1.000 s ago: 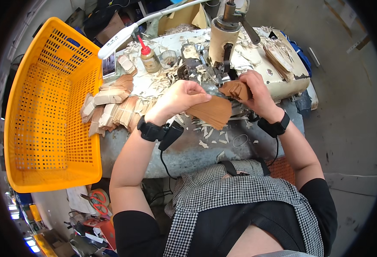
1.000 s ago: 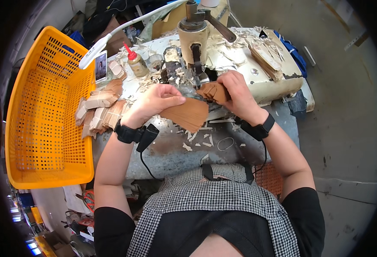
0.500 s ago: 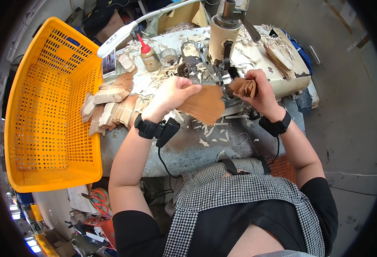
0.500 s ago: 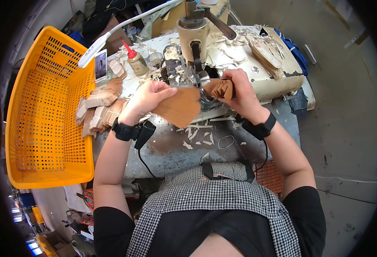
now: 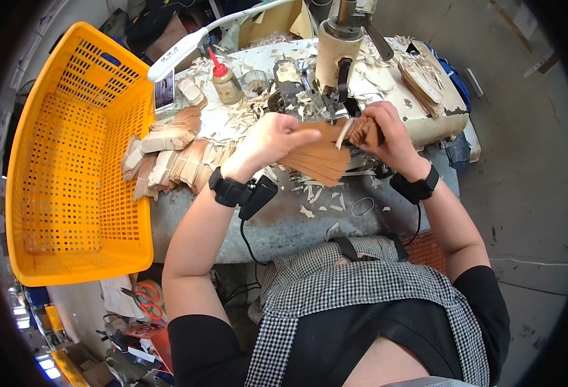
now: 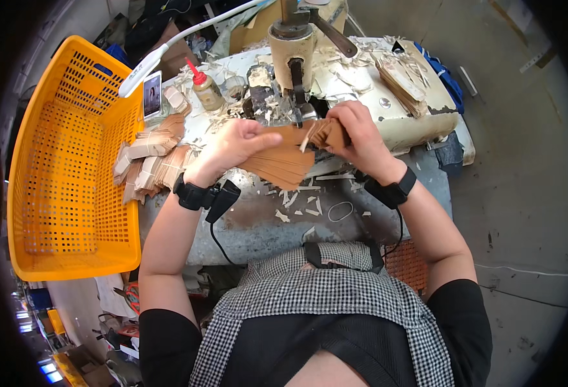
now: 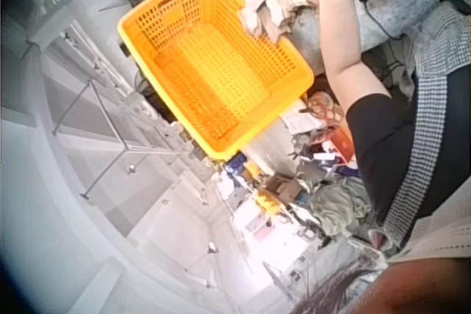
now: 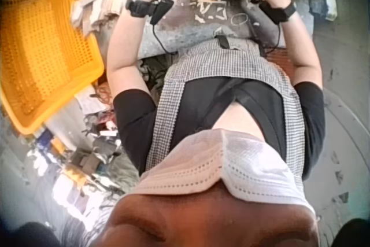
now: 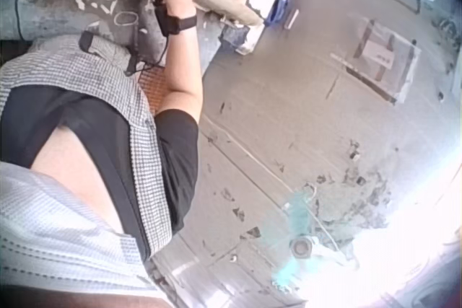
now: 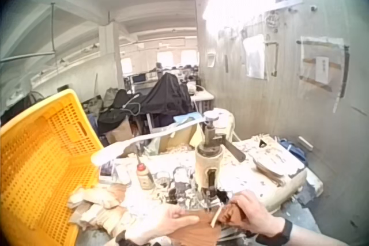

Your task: The recorder uses a skiving machine to thin the edges of leather pieces for shoe manufacturing.

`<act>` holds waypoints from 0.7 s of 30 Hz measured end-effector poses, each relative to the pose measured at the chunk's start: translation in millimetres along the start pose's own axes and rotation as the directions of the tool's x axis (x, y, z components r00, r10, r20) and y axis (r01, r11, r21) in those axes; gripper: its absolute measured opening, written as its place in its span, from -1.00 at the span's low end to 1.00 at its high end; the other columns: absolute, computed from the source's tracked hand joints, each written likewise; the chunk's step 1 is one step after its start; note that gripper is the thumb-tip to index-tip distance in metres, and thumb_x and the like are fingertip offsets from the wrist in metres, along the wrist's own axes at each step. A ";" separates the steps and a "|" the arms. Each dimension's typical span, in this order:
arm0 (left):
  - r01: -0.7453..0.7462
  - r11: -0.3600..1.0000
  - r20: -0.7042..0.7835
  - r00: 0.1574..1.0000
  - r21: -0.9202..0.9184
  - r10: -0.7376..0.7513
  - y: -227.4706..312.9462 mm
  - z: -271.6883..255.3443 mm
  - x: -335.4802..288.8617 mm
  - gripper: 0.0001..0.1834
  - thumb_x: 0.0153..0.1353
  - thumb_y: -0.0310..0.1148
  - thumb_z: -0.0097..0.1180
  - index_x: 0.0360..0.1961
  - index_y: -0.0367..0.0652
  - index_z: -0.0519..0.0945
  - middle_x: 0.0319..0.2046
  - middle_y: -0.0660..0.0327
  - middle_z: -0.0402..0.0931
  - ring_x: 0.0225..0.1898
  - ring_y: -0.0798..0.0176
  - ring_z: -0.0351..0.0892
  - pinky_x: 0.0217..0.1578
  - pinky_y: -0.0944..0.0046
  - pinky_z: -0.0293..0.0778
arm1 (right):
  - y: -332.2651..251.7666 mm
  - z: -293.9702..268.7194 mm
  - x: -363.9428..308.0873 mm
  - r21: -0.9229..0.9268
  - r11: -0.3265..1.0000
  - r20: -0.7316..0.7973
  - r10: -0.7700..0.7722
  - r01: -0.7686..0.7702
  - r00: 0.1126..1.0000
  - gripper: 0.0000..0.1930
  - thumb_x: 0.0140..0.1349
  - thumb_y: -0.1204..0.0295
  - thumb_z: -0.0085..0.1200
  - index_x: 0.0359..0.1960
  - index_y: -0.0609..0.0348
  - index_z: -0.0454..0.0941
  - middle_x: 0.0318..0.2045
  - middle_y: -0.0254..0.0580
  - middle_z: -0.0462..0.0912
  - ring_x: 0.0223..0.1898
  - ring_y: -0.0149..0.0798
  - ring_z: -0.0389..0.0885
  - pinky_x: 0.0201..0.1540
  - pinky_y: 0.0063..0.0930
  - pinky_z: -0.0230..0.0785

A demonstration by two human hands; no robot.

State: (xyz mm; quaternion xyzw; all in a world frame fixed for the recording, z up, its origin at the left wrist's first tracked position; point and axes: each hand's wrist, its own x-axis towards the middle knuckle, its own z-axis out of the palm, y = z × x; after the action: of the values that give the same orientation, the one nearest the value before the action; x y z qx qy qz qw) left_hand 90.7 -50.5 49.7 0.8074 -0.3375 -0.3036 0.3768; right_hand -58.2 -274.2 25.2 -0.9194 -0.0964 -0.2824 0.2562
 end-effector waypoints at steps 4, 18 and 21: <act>-0.049 0.984 0.070 0.996 -0.169 0.061 -7.1 -0.9 -4.0 -0.65 0.19 -0.12 0.25 -0.39 -0.25 0.62 -0.54 0.36 0.57 -0.51 0.56 0.46 -0.48 0.45 0.39 | 0.0 -1.1 2.4 -0.043 0.996 0.001 -0.082 0.081 0.997 -0.36 -0.37 0.66 0.39 -0.13 0.15 0.38 -0.19 -0.14 0.45 -0.10 0.00 0.39 -0.03 -0.20 0.27; -0.005 0.986 0.051 0.999 -0.166 0.014 -12.7 -7.3 -0.2 -0.66 0.13 -0.10 0.31 -0.52 -0.15 0.59 -0.59 0.42 0.53 -0.55 0.59 0.41 -0.49 0.48 0.34 | 9.3 -0.3 -6.9 -0.006 1.000 -0.016 0.010 -0.010 1.000 -0.34 -0.37 0.64 0.40 -0.12 0.14 0.35 -0.17 -0.14 0.44 -0.11 -0.02 0.41 -0.01 -0.22 0.29; 0.036 0.995 -0.008 0.999 -0.088 -0.037 -9.6 -11.4 0.4 -0.64 0.13 -0.08 0.30 -0.52 -0.19 0.60 -0.57 0.38 0.55 -0.54 0.57 0.43 -0.50 0.46 0.35 | 7.6 1.1 -10.3 0.069 0.995 -0.056 0.073 -0.069 0.996 -0.34 -0.36 0.64 0.39 -0.11 0.15 0.35 -0.19 -0.13 0.44 -0.11 0.00 0.40 -0.01 -0.23 0.28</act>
State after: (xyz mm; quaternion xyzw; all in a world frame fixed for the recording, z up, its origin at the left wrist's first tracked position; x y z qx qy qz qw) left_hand 102.5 -41.6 47.8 0.7975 -0.3072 -0.3213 0.4078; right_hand -63.7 -280.4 15.4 -0.9044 -0.0657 -0.2967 0.2996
